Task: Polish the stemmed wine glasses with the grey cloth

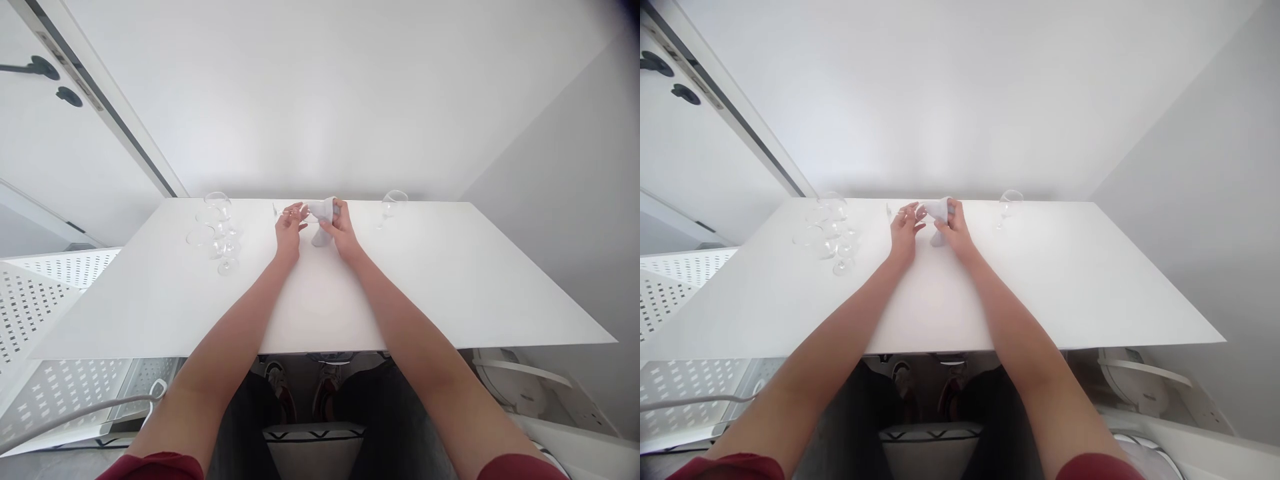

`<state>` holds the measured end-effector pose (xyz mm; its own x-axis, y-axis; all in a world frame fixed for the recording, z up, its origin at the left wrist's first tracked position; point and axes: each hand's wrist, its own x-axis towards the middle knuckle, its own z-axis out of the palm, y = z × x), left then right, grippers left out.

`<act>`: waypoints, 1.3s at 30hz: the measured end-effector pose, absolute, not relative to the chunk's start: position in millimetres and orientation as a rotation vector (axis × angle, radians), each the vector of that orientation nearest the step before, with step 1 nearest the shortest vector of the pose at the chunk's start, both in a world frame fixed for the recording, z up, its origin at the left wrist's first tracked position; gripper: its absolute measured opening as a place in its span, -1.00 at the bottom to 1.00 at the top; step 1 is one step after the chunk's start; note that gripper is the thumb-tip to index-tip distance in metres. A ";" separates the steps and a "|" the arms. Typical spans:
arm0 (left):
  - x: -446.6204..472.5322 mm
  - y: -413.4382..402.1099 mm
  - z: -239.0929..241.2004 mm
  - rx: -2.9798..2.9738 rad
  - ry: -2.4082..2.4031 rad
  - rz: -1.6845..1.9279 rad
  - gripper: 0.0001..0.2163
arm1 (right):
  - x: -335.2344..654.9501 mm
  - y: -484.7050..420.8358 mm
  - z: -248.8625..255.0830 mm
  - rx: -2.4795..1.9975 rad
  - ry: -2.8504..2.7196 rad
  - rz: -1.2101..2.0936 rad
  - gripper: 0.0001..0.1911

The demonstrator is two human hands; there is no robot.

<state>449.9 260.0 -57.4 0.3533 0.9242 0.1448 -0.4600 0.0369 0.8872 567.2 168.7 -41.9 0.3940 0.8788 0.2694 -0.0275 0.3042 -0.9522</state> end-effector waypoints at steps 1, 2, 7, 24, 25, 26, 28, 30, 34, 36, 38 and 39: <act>450.3 260.1 -57.7 1.046 0.567 1.123 -0.71 | 568.2 166.2 -40.0 -1.082 -0.989 0.761 -0.31; 450.6 259.8 -57.7 1.040 0.576 1.102 -0.71 | 569.5 164.3 -38.6 -1.077 -0.999 0.782 -0.24; 450.2 256.9 -55.4 1.056 0.453 1.063 -0.75 | 576.0 165.4 -40.7 -0.992 -0.960 0.970 -0.03; 450.0 257.0 -55.9 1.014 0.365 1.027 -0.77 | 577.4 177.8 -52.7 -0.940 -0.912 0.964 0.01; 449.9 257.3 -56.1 1.010 0.356 1.035 -0.76 | 577.9 178.0 -52.8 -0.916 -0.923 0.994 0.00; 449.8 257.6 -56.5 1.012 0.341 1.041 -0.74 | 578.7 177.9 -52.8 -0.888 -0.937 1.045 -0.01; 449.6 258.4 -58.0 1.053 0.300 1.040 -0.72 | 580.7 177.3 -53.0 -0.851 -0.962 1.146 -0.02; 449.9 259.4 -59.8 1.111 0.289 1.034 -0.72 | 581.3 177.2 -54.0 -0.876 -0.975 1.135 -0.01; 451.4 262.5 -62.8 1.090 0.367 1.058 -0.74 | 574.1 179.6 -56.0 -1.009 -1.059 0.902 -0.04; 451.7 264.3 -63.5 1.055 0.363 1.075 -0.74 | 571.7 180.8 -55.3 -1.003 -1.077 0.912 -0.06; 451.5 265.3 -63.9 1.054 0.345 1.079 -0.73 | 573.3 180.9 -54.5 -0.952 -1.048 1.030 -0.05; 451.4 265.4 -64.1 1.068 0.338 1.074 -0.73 | 575.1 180.5 -54.5 -0.930 -1.023 1.079 -0.03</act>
<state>451.4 265.4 -64.1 0.4838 0.8390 0.2492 -0.5450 0.0660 0.8358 575.1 180.5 -54.5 0.1503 0.9706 0.1878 -0.2395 0.2200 -0.9456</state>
